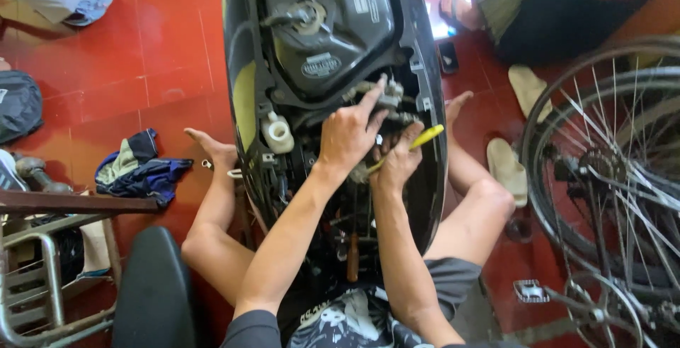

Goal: Cleaning and scrubbing internal components of a motorcycle engine using a brush and small tools to remove dirt.

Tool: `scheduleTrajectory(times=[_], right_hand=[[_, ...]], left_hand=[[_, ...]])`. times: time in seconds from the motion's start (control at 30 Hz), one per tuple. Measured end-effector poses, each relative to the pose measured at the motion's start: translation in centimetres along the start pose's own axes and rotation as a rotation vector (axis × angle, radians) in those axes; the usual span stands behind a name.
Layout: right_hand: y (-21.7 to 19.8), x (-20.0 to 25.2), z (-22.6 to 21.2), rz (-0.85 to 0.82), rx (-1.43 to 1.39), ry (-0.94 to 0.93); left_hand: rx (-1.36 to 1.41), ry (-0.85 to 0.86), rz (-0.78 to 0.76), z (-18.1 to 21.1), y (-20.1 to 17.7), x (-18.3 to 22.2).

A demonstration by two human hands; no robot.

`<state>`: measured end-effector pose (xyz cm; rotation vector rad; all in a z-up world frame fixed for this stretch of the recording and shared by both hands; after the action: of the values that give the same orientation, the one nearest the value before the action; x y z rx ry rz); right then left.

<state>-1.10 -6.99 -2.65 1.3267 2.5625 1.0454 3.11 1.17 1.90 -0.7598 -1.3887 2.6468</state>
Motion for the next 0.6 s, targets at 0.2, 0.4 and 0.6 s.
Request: scheduleTrajectory(times=[0.2, 0.4, 0.6], right_hand=[[-0.4, -0.8, -1.8, 0.022, -0.001, -0.037], [-2.4, -0.1, -1.4, -0.037, 0.084, 0.074], [-2.0, -0.9, -2.3, -0.11, 0.034, 0.113]], left_hand=[[0.002, -0.02, -0.041, -0.4, 0.8, 0.4], [-0.042, -0.01, -0.029, 0.4, -0.2, 0.5], [-0.006, 0.007, -0.01, 0.1, 0.1, 0.3]])
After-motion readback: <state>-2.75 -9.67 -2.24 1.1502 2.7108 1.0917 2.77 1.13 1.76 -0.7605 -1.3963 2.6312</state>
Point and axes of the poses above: each hand's wrist, its own x-axis away from the middle knuckle, its own y-axis out of the palm, z = x × y, the point moved 2 cm from there along -x, towards the middle knuckle, and after that the axes turned 5 degrees about -x, right-handed, at the moved point
